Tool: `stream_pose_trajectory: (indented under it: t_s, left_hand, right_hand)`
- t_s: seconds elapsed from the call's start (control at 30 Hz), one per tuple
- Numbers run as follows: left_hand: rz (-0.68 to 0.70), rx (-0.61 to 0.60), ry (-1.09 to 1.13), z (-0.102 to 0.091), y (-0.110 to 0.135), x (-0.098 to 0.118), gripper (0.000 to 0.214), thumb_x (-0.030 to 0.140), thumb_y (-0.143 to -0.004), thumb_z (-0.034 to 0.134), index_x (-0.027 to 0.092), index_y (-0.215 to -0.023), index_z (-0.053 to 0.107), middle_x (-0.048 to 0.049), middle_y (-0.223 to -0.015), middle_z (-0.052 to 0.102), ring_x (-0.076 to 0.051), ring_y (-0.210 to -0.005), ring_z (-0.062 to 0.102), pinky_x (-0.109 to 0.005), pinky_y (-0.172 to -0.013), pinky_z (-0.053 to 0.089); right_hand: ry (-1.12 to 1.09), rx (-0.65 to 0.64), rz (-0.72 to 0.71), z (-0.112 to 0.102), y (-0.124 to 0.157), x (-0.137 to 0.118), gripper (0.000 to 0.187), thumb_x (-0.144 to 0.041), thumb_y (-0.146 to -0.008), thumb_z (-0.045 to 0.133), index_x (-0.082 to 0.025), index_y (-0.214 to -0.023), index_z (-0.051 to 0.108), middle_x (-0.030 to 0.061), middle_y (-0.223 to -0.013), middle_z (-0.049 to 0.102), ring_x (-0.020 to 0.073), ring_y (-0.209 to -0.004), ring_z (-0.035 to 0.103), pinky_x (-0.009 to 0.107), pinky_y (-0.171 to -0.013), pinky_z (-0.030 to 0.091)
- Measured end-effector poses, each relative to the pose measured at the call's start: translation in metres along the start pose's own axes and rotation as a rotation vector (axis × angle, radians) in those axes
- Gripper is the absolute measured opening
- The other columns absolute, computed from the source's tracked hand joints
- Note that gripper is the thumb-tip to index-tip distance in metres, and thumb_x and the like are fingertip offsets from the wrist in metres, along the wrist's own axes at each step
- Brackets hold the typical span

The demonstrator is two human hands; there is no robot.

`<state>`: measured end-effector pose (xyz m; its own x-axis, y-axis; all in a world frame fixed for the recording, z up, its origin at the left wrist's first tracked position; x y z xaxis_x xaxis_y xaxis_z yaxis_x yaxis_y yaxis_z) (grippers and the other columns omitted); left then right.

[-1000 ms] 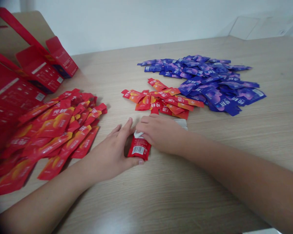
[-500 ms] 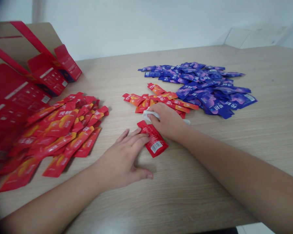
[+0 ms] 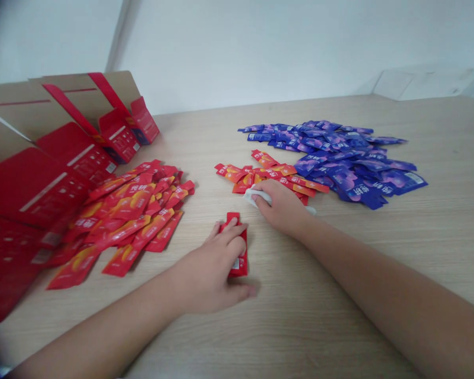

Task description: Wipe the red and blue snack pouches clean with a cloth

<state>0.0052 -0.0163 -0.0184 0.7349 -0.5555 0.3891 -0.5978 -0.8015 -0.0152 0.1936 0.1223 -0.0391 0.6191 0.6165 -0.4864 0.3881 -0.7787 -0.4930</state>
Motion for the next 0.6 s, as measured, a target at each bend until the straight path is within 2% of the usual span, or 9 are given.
stream_pose_trajectory:
  t_s: [0.07, 0.13, 0.2, 0.27, 0.33, 0.4, 0.5, 0.57, 0.6]
  left_hand:
    - [-0.038, 0.014, -0.033, 0.000, 0.001, -0.002, 0.038, 0.033, -0.096, 0.068, 0.013, -0.128, 0.060, -0.0277, -0.162, 0.050, -0.040, -0.161, 0.038, -0.061, -0.133, 0.028]
    - [-0.042, 0.005, -0.071, -0.001, 0.001, -0.002, 0.048, 0.018, -0.093, 0.060, 0.008, -0.140, 0.054, -0.0305, -0.167, 0.042, -0.039, -0.163, 0.034, -0.055, -0.132, 0.032]
    - [-0.062, -0.001, -0.120, -0.004, -0.001, -0.003, 0.063, 0.012, -0.093, 0.056, 0.007, -0.154, 0.043, -0.0314, -0.170, 0.037, -0.039, -0.162, 0.036, -0.052, -0.128, 0.040]
    - [-0.133, 0.005, -0.173, -0.010, -0.001, -0.006, 0.069, 0.008, -0.096, 0.049, 0.011, -0.164, 0.034, -0.0281, -0.167, 0.045, -0.036, -0.152, 0.052, -0.050, -0.119, 0.051]
    - [-0.232, 0.026, -0.206, -0.016, 0.000, -0.011, 0.070, 0.004, -0.098, 0.044, 0.017, -0.166, 0.034, -0.0225, -0.155, 0.061, -0.034, -0.135, 0.068, -0.049, -0.107, 0.058]
    - [-0.301, 0.054, -0.205, -0.022, 0.002, -0.018, 0.063, 0.004, -0.097, 0.046, 0.019, -0.158, 0.047, -0.0172, -0.137, 0.074, -0.033, -0.122, 0.075, -0.049, -0.102, 0.059]
    - [-0.360, 0.111, -0.171, -0.032, 0.007, -0.030, 0.037, 0.007, -0.097, 0.052, 0.023, -0.125, 0.070, -0.0100, -0.111, 0.081, -0.029, -0.105, 0.079, -0.041, -0.092, 0.060]
    - [-0.424, 0.177, -0.149, -0.045, 0.011, -0.041, 0.019, 0.017, -0.101, 0.054, 0.024, -0.110, 0.070, -0.0065, -0.098, 0.081, -0.025, -0.089, 0.079, -0.034, -0.077, 0.059]
    - [-0.466, 0.229, -0.145, -0.054, 0.013, -0.048, 0.015, 0.025, -0.104, 0.054, 0.024, -0.109, 0.068, -0.0060, -0.096, 0.080, -0.024, -0.085, 0.078, -0.033, -0.072, 0.058]
  right_hand:
    - [-0.014, -0.012, -0.002, 0.000, 0.000, 0.000, 0.019, -0.033, -0.100, 0.063, -0.022, -0.112, 0.073, 0.0103, -0.113, 0.077, 0.0293, -0.106, 0.071, 0.043, -0.096, 0.056]
    - [-0.022, -0.013, 0.000, 0.000, 0.000, 0.000, 0.020, -0.034, -0.101, 0.063, -0.021, -0.113, 0.073, 0.0101, -0.113, 0.077, 0.0290, -0.106, 0.071, 0.044, -0.096, 0.056]
    - [-0.018, -0.015, 0.016, 0.000, 0.001, 0.000, 0.021, -0.035, -0.101, 0.062, -0.022, -0.113, 0.073, 0.0101, -0.113, 0.077, 0.0289, -0.105, 0.072, 0.044, -0.096, 0.056]
    - [-0.013, -0.018, 0.037, -0.001, 0.001, 0.000, 0.021, -0.035, -0.101, 0.062, -0.021, -0.113, 0.073, 0.0103, -0.113, 0.077, 0.0289, -0.105, 0.072, 0.045, -0.096, 0.057]
    - [-0.015, -0.020, 0.039, -0.001, 0.001, -0.001, 0.021, -0.034, -0.101, 0.062, -0.022, -0.113, 0.074, 0.0105, -0.113, 0.078, 0.0290, -0.105, 0.073, 0.046, -0.096, 0.058]
    - [-0.016, -0.020, 0.034, -0.001, 0.001, -0.002, 0.020, -0.034, -0.101, 0.062, -0.022, -0.113, 0.074, 0.0106, -0.114, 0.078, 0.0292, -0.105, 0.073, 0.046, -0.096, 0.058]
    - [-0.009, -0.023, 0.042, -0.001, 0.001, -0.001, 0.021, -0.034, -0.100, 0.063, -0.022, -0.113, 0.074, 0.0111, -0.115, 0.078, 0.0298, -0.106, 0.073, 0.048, -0.097, 0.059]
    - [-0.012, -0.023, 0.044, -0.002, 0.002, -0.001, 0.022, -0.035, -0.100, 0.063, -0.022, -0.114, 0.075, 0.0113, -0.116, 0.079, 0.0303, -0.108, 0.074, 0.048, -0.097, 0.059]
    - [-0.015, -0.021, 0.041, -0.002, 0.002, 0.000, 0.022, -0.035, -0.101, 0.063, -0.023, -0.115, 0.075, 0.0113, -0.117, 0.079, 0.0305, -0.108, 0.074, 0.049, -0.098, 0.059]
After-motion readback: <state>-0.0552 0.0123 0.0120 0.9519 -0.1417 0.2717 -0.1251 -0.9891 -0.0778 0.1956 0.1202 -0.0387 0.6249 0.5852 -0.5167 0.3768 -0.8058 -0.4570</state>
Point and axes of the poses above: each hand's wrist, its own y-axis away from the middle knuckle, its own z-axis out of the palm, x = y × z, the point moved 3 cm from there along -y, towards the middle knuckle
